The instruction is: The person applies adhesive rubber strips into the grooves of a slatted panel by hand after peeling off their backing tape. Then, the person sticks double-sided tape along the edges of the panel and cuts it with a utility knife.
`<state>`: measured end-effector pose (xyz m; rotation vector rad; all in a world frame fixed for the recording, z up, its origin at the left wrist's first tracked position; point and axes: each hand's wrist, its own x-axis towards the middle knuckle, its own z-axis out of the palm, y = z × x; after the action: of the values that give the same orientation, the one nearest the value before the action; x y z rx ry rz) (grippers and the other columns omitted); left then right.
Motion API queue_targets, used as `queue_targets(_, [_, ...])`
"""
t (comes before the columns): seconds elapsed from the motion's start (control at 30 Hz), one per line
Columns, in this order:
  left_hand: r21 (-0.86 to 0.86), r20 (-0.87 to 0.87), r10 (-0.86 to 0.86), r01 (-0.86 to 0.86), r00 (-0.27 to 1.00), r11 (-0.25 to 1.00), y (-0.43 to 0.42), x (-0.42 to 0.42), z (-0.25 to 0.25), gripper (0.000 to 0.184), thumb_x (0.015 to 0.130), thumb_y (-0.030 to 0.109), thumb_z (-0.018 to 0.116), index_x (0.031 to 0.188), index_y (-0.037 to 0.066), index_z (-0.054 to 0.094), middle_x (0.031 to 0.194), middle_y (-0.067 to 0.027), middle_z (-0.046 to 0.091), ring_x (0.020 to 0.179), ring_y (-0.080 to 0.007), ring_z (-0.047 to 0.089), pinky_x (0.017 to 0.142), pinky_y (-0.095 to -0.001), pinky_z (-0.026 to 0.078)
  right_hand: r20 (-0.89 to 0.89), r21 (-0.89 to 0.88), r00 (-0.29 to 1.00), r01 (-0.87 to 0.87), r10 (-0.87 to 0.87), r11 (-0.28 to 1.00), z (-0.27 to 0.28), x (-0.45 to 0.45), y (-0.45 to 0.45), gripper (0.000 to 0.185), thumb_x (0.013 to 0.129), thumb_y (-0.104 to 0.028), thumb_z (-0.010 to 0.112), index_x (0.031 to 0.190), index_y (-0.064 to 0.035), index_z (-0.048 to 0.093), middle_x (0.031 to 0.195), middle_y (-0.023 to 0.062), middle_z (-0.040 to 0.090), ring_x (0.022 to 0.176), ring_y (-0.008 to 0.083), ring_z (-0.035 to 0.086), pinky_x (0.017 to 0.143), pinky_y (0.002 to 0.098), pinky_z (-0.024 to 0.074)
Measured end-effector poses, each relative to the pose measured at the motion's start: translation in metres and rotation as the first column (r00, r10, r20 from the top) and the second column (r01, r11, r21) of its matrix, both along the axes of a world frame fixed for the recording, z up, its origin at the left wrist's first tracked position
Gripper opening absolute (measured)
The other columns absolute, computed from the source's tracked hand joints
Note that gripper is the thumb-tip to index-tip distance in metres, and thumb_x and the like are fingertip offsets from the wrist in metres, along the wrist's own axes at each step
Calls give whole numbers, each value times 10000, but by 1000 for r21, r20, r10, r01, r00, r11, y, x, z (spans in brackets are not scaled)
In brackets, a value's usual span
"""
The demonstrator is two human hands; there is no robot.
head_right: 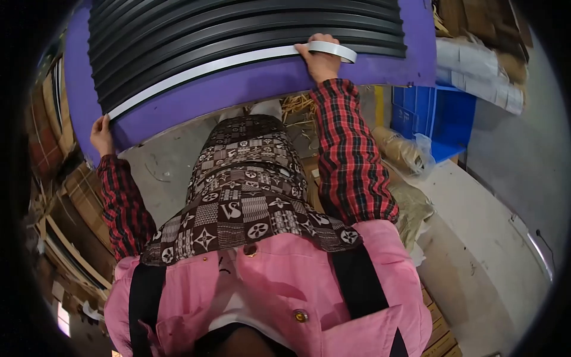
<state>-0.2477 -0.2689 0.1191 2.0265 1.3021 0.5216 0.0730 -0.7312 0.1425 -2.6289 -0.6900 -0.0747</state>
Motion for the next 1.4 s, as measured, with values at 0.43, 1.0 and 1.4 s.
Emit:
queue_targets(0.43, [322, 90, -797, 740, 597, 590, -234, 175, 43, 157, 756, 90, 525, 902, 32, 525, 855, -136, 534, 807, -270, 512, 689, -341, 414, -167, 49, 984, 64, -56, 997, 7, -8, 7, 386, 636, -312, 661, 889, -67, 502, 829, 106, 467, 800, 270, 483, 688, 363, 403])
queue_targets(1.0, [371, -564, -727, 907, 391, 200, -348, 242, 38, 519, 688, 18, 527, 1174, 158, 407, 1019, -21, 409, 928, -174, 439, 777, -317, 327, -340, 677, 907, 420, -250, 605, 27, 122, -214, 318, 720, -174, 618, 993, -34, 536, 683, 28, 589, 624, 141, 553, 576, 258, 431])
queue_targets(1.4, [302, -569, -730, 922, 379, 243, -346, 237, 39, 572, 676, -17, 523, 1195, 185, 393, 1031, -43, 404, 933, -216, 432, 799, -353, 333, 232, 59, 941, 240, -247, 969, -20, 152, -207, 185, 690, -260, 595, 661, -79, 571, 587, 85, 534, 574, 269, 512, 557, 367, 389])
